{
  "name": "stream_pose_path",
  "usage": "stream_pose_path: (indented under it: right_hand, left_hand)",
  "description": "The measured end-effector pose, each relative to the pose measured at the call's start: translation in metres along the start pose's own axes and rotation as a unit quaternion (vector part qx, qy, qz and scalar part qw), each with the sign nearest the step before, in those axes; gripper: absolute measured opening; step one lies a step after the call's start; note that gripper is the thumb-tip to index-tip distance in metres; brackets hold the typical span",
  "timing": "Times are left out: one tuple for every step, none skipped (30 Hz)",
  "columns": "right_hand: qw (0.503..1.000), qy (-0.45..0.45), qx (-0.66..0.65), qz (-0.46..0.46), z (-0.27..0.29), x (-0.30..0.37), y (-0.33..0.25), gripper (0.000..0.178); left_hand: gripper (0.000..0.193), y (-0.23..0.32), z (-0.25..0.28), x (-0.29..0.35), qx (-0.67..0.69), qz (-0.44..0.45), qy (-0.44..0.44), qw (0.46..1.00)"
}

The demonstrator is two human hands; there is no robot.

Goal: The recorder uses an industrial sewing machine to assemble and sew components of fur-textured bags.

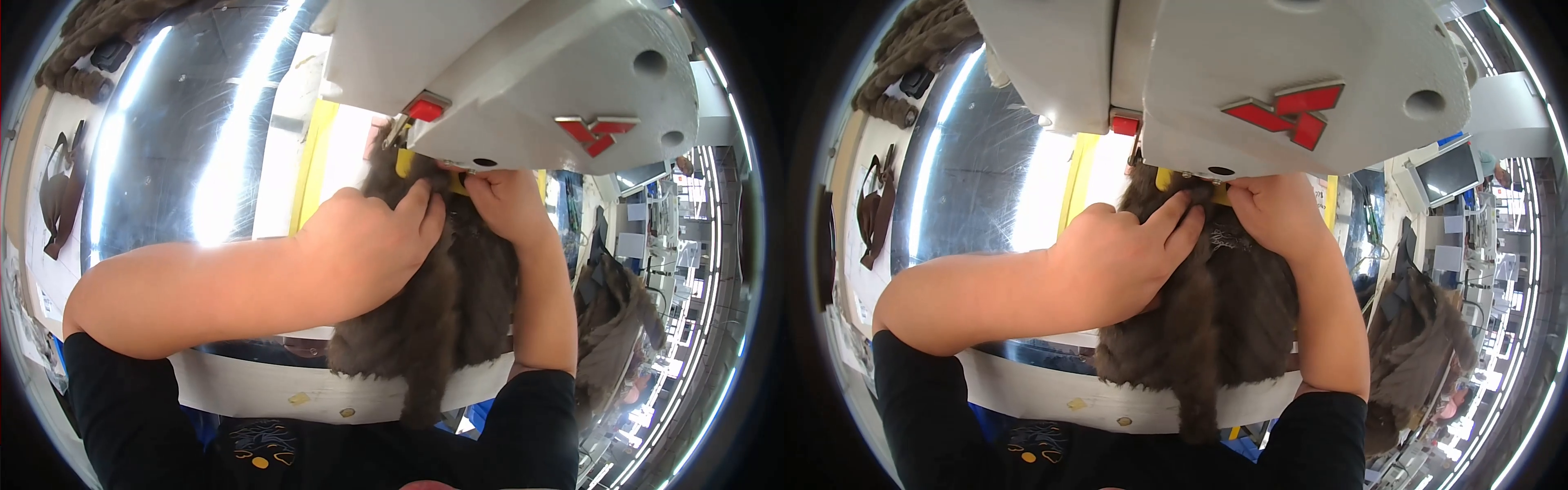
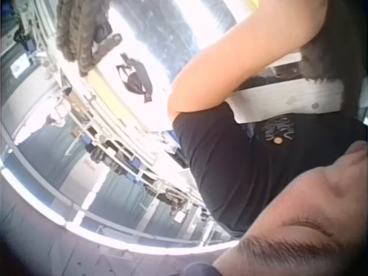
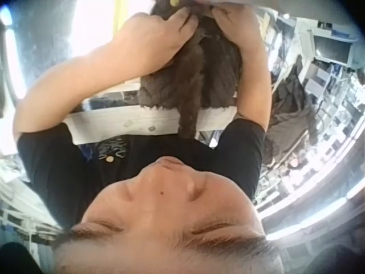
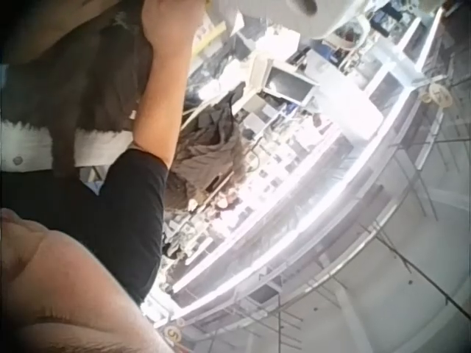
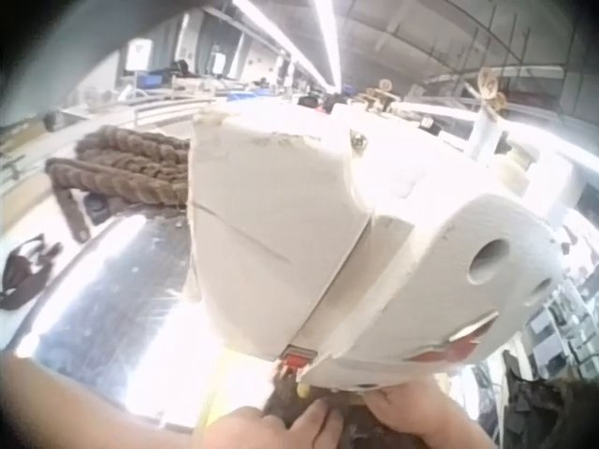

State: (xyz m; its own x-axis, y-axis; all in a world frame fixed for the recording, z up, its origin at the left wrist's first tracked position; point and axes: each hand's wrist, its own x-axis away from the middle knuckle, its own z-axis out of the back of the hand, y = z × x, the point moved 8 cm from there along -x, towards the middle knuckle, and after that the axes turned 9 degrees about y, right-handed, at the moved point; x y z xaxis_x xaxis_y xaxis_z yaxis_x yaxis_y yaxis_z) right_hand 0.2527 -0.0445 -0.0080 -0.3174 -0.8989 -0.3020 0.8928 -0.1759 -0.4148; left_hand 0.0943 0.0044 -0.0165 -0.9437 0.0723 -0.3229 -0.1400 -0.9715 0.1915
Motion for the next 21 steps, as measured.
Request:
stream_pose_path:
  right_hand:
    - [1.000,-0.007,0.003,-0.008,-0.002,0.000,0.003,0.019]
    - [1.000,-0.008,0.001,-0.006,-0.003,-0.002,0.003,0.019]
    - [1.000,0.005,-0.002,-0.015,0.000,-0.003,0.003,0.018]
    - [1.000,0.019,-0.006,-0.024,0.002,-0.004,0.005,0.018]
    - [1.000,0.018,-0.005,-0.023,0.002,-0.003,0.005,0.018]
    - [0.999,0.027,0.005,-0.032,0.003,-0.003,0.010,0.019]
    - [0.998,0.036,0.015,-0.042,0.004,-0.004,0.014,0.020]
    - [0.998,0.036,0.015,-0.040,0.004,-0.004,0.016,0.020]
    - [0.999,0.041,0.034,-0.010,0.004,-0.006,0.014,0.021]
    - [0.997,0.046,0.053,0.021,0.004,-0.007,0.011,0.022]
    - [0.997,0.044,0.054,0.021,0.004,-0.007,0.014,0.022]
    - [0.997,0.041,0.059,0.015,0.003,-0.007,0.018,0.022]
    - [0.997,0.038,0.063,0.010,0.003,-0.007,0.020,0.021]
    - [0.997,0.038,0.063,0.010,0.003,-0.008,0.019,0.021]
    - [0.997,0.022,0.073,-0.013,0.002,-0.008,0.020,0.022]
    - [0.996,0.006,0.083,-0.036,-0.001,-0.008,0.023,0.023]
    - [0.996,0.006,0.083,-0.036,-0.002,-0.009,0.022,0.023]
    - [0.996,0.004,0.081,-0.024,-0.003,-0.009,0.020,0.024]
    - [0.997,0.002,0.078,-0.012,-0.004,-0.009,0.018,0.025]
    - [0.997,0.001,0.079,-0.013,-0.005,-0.010,0.020,0.025]
    - [0.998,0.008,0.067,-0.003,-0.007,-0.010,0.021,0.025]
  left_hand:
    - [0.086,-0.001,0.000,-0.001,-0.001,0.002,0.000,1.000]
    - [0.086,-0.003,-0.001,-0.002,-0.001,0.006,-0.009,1.000]
    - [0.087,-0.004,-0.002,-0.003,0.000,0.009,-0.016,1.000]
    - [0.087,-0.004,-0.001,-0.005,0.001,0.009,-0.016,1.000]
    - [0.087,-0.005,-0.001,-0.006,-0.003,0.010,-0.019,1.000]
    - [0.086,-0.007,-0.001,-0.007,-0.008,0.011,-0.023,1.000]
    - [0.086,-0.007,-0.001,-0.008,-0.009,0.012,-0.023,1.000]
    - [0.086,-0.007,-0.001,-0.009,-0.015,0.013,-0.020,1.000]
    - [0.086,-0.009,-0.001,-0.010,-0.018,0.013,-0.018,1.000]
    - [0.086,-0.011,-0.001,-0.011,-0.016,0.014,-0.018,1.000]
    - [0.086,-0.013,-0.002,-0.011,-0.015,0.016,-0.023,0.999]
    - [0.086,-0.014,-0.002,-0.012,-0.016,0.019,-0.028,0.999]
    - [0.086,-0.014,-0.001,-0.012,-0.016,0.019,-0.028,0.999]
    - [0.087,-0.015,-0.002,-0.013,-0.019,0.022,-0.032,0.999]
    - [0.088,-0.016,-0.002,-0.013,-0.023,0.026,-0.037,0.999]
    - [0.088,-0.017,-0.001,-0.012,-0.022,0.026,-0.037,0.999]
    - [0.089,-0.018,-0.002,-0.010,-0.020,0.030,-0.052,0.998]
    - [0.090,-0.019,-0.002,-0.009,-0.017,0.035,-0.067,0.997]
    - [0.090,-0.020,-0.001,-0.009,-0.016,0.034,-0.066,0.997]
    - [0.091,-0.021,-0.001,-0.008,-0.015,0.040,-0.074,0.996]
    - [0.092,-0.023,-0.001,-0.007,-0.014,0.045,-0.082,0.995]
